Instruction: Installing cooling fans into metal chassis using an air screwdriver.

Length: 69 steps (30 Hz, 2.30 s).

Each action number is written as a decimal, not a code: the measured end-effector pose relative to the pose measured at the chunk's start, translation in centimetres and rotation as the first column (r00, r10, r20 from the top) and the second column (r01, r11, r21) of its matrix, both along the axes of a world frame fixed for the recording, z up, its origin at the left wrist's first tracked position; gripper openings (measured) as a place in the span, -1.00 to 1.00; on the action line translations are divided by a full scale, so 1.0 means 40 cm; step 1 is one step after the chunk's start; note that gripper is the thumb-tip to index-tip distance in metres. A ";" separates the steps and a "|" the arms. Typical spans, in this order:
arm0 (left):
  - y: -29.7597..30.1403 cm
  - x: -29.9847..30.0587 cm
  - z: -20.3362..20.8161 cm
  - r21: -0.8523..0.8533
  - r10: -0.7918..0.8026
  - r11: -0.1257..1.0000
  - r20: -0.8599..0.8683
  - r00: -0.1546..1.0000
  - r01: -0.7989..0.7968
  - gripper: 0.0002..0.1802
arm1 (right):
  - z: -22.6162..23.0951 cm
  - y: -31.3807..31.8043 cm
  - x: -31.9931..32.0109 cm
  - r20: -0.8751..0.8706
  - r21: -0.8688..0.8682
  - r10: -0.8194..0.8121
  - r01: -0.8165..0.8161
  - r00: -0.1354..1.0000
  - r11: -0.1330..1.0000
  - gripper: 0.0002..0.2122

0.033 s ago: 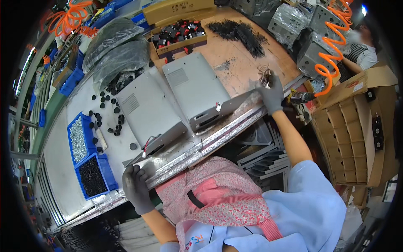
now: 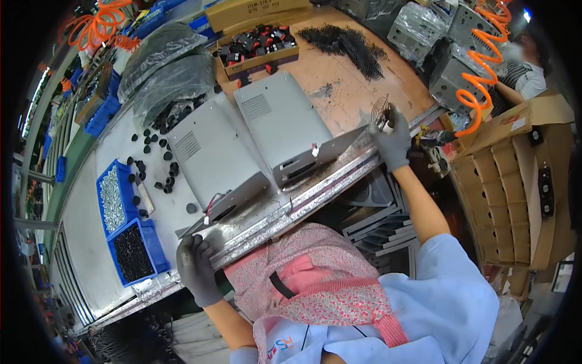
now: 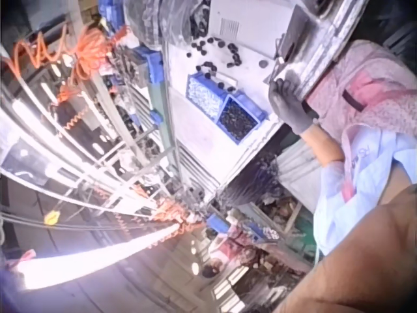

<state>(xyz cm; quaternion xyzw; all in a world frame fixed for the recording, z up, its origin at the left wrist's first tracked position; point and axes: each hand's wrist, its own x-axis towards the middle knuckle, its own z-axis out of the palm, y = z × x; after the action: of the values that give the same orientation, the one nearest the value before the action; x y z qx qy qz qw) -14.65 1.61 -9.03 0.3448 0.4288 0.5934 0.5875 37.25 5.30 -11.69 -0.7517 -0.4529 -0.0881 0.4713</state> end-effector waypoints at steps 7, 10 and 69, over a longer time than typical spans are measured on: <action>-0.006 0.016 0.003 0.017 -0.006 1.000 -0.148 0.989 0.008 -0.41 | 0.169 -0.131 -0.174 0.662 -0.160 0.441 -0.461 0.606 0.873 -0.41; -0.019 0.032 0.006 0.045 0.046 0.998 -0.080 0.996 -0.042 -0.42 | 0.164 -0.106 -0.198 0.703 -0.308 0.579 -0.557 0.413 0.771 -0.44; 0.088 0.143 0.127 0.595 0.365 0.801 -0.394 0.843 -0.068 -0.07 | 0.492 -0.338 -0.169 -0.233 -0.804 0.554 -0.479 0.799 0.353 -0.33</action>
<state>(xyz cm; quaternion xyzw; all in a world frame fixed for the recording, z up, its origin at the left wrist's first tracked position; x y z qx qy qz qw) -8.95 5.14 -3.96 0.5868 0.4083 0.6502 0.2573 30.49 -8.24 8.00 -0.6952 -0.6686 0.2608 0.0407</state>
